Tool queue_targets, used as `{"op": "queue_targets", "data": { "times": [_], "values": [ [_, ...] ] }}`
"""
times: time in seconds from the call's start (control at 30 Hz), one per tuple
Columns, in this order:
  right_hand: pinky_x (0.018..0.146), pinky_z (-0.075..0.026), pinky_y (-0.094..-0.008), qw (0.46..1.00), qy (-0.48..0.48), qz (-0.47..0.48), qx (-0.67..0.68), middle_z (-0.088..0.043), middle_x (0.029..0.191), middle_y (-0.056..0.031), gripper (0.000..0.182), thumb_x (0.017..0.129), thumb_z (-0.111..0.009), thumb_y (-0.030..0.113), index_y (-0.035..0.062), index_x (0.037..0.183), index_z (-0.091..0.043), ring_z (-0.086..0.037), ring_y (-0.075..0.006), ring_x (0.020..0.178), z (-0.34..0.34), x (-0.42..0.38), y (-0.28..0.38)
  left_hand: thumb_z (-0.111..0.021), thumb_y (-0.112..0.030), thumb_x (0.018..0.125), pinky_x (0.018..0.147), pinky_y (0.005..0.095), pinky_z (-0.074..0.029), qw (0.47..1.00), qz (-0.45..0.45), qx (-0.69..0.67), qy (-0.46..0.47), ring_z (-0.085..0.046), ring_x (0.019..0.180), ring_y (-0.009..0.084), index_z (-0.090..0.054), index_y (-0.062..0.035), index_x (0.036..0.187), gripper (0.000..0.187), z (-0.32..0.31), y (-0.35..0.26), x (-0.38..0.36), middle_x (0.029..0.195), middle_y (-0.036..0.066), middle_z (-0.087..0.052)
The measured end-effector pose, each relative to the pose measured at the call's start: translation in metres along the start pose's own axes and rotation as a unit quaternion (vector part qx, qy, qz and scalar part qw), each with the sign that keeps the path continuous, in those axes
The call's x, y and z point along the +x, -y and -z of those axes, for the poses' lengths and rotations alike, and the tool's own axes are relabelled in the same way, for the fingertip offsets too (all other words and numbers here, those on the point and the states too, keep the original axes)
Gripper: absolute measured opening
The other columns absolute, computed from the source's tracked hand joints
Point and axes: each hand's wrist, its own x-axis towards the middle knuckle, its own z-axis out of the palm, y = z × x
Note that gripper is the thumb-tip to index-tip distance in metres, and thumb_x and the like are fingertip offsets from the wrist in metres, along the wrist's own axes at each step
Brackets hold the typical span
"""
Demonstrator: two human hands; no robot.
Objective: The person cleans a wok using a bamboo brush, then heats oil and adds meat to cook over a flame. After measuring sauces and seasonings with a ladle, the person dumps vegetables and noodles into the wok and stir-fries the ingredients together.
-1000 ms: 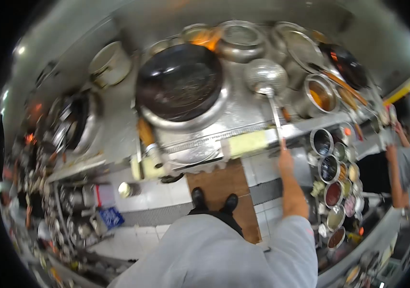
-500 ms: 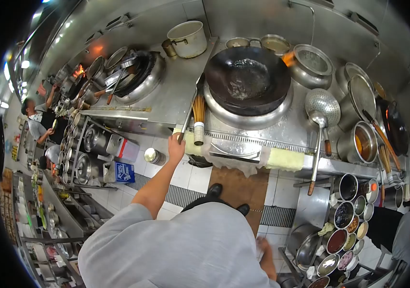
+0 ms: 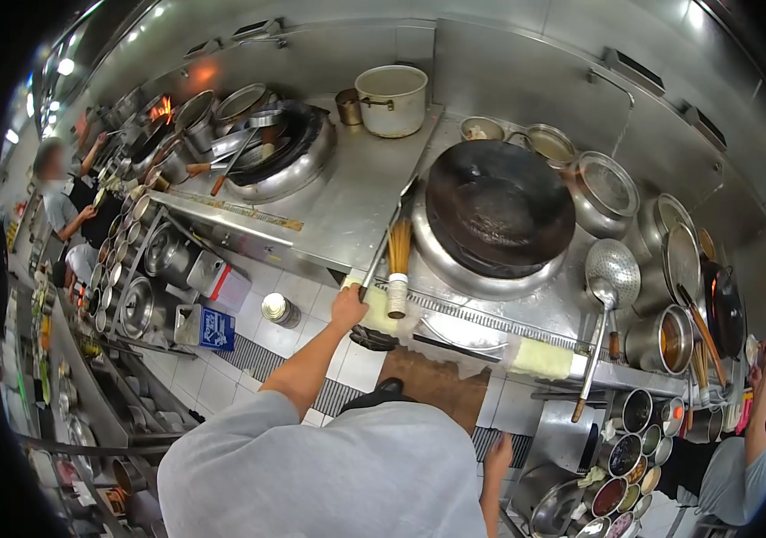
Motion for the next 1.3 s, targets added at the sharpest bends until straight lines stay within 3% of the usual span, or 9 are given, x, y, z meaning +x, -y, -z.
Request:
{"op": "queue_targets", "data": {
  "times": [0.1, 0.2, 0.3, 0.5, 0.73, 0.9, 1.03, 1.13, 1.3],
  "values": [
    [0.077, -0.050, -0.0398, 0.974, 0.000, 0.222, 0.036, -0.065, 0.099, -0.0185, 0.034, 0.090, -0.060, 0.010, 0.0020, 0.123, -0.061, -0.064, -0.0337, 0.085, -0.012, 0.101, 0.200, -0.068, -0.021, 0.071, 0.084, 0.0484, -0.053, 0.998, 0.002, -0.053, 0.016, -0.063, 0.099, 0.0385, -0.059, -0.0054, 0.112, 0.045, 0.013, -0.002, 0.003, 0.104, 0.021, -0.063],
    [0.088, -0.048, -0.0446, 0.934, 0.074, 0.349, -0.022, -0.064, 0.110, -0.0201, 0.044, 0.091, -0.062, 0.015, 0.0013, 0.132, -0.053, -0.060, -0.0384, 0.099, -0.089, 0.176, 0.301, -0.067, -0.022, 0.071, 0.086, 0.0466, -0.052, 0.989, -0.001, -0.124, 0.076, -0.063, 0.100, 0.0400, -0.062, -0.0064, 0.111, 0.043, 0.006, 0.014, 0.016, 0.102, 0.024, -0.064],
    [0.096, -0.044, -0.0492, 0.926, 0.151, 0.282, -0.202, -0.059, 0.121, -0.0273, 0.074, 0.089, -0.061, 0.043, 0.0012, 0.145, -0.037, -0.054, -0.0453, 0.113, -0.162, 0.206, 0.364, -0.069, -0.020, 0.069, 0.087, 0.0468, -0.051, 0.981, -0.008, -0.181, 0.063, -0.062, 0.099, 0.0428, -0.061, -0.0041, 0.117, 0.051, 0.004, 0.018, 0.013, 0.103, 0.026, -0.063],
    [0.100, -0.043, -0.0489, 0.938, 0.208, 0.148, -0.236, -0.065, 0.115, -0.0279, 0.102, 0.081, -0.065, 0.050, -0.0011, 0.153, -0.013, -0.056, -0.0452, 0.115, -0.233, 0.219, 0.387, -0.069, -0.023, 0.078, 0.075, 0.0467, -0.052, 0.977, -0.030, -0.208, 0.032, -0.066, 0.087, 0.0370, -0.056, -0.0009, 0.113, 0.044, 0.009, 0.013, 0.025, 0.096, 0.024, -0.065],
    [0.095, -0.048, -0.0486, 0.938, 0.270, 0.153, -0.156, -0.063, 0.114, -0.0316, 0.107, 0.079, -0.070, 0.039, 0.0038, 0.155, -0.003, -0.060, -0.0477, 0.106, -0.251, 0.229, 0.377, -0.060, -0.021, 0.095, 0.046, 0.0267, -0.042, 0.793, 0.117, -0.563, 0.201, -0.051, 0.052, 0.0113, -0.045, -0.0062, 0.114, 0.028, 0.088, -0.016, 0.069, 0.073, 0.004, -0.055],
    [0.096, -0.047, -0.0473, 0.964, 0.224, 0.137, -0.028, -0.065, 0.111, -0.0297, 0.101, 0.081, -0.071, 0.030, 0.0038, 0.155, -0.006, -0.060, -0.0459, 0.110, -0.197, 0.210, 0.406, -0.063, -0.021, 0.092, 0.053, 0.0297, -0.047, 0.934, -0.048, -0.328, -0.134, -0.060, 0.061, 0.0158, -0.046, -0.0093, 0.125, 0.039, 0.117, 0.032, 0.078, 0.085, 0.007, -0.064],
    [0.086, -0.053, -0.0415, 0.938, 0.189, 0.200, 0.212, -0.062, 0.110, -0.0174, 0.090, 0.085, -0.070, 0.011, 0.0089, 0.155, -0.014, -0.064, -0.0322, 0.090, -0.178, 0.198, 0.358, -0.060, -0.024, 0.095, 0.063, 0.0324, -0.050, 0.847, 0.119, -0.518, 0.005, -0.061, 0.065, 0.0128, -0.044, -0.0119, 0.140, 0.050, 0.237, 0.071, 0.116, 0.084, 0.006, -0.066],
    [0.065, -0.057, -0.0379, 0.869, 0.390, -0.023, 0.303, -0.059, 0.105, -0.0144, 0.082, 0.088, -0.066, 0.009, 0.0101, 0.154, -0.018, -0.064, -0.0237, 0.072, -0.105, 0.155, 0.391, -0.059, -0.023, 0.095, 0.067, 0.0414, -0.051, 0.942, 0.045, -0.290, -0.162, -0.066, 0.072, 0.0297, -0.056, -0.0093, 0.130, 0.038, 0.238, 0.138, 0.196, 0.086, 0.015, -0.070],
    [0.050, -0.054, -0.0332, 0.882, 0.344, -0.022, 0.323, -0.059, 0.100, -0.0116, 0.077, 0.089, -0.064, 0.007, 0.0109, 0.153, -0.021, -0.061, -0.0175, 0.064, -0.097, 0.120, 0.371, -0.057, -0.019, 0.093, 0.080, 0.0526, -0.050, 0.963, 0.034, -0.080, -0.253, -0.065, 0.090, 0.0446, -0.059, -0.0117, 0.129, 0.037, 0.259, 0.154, 0.267, 0.096, 0.023, -0.069]
  ]
}}
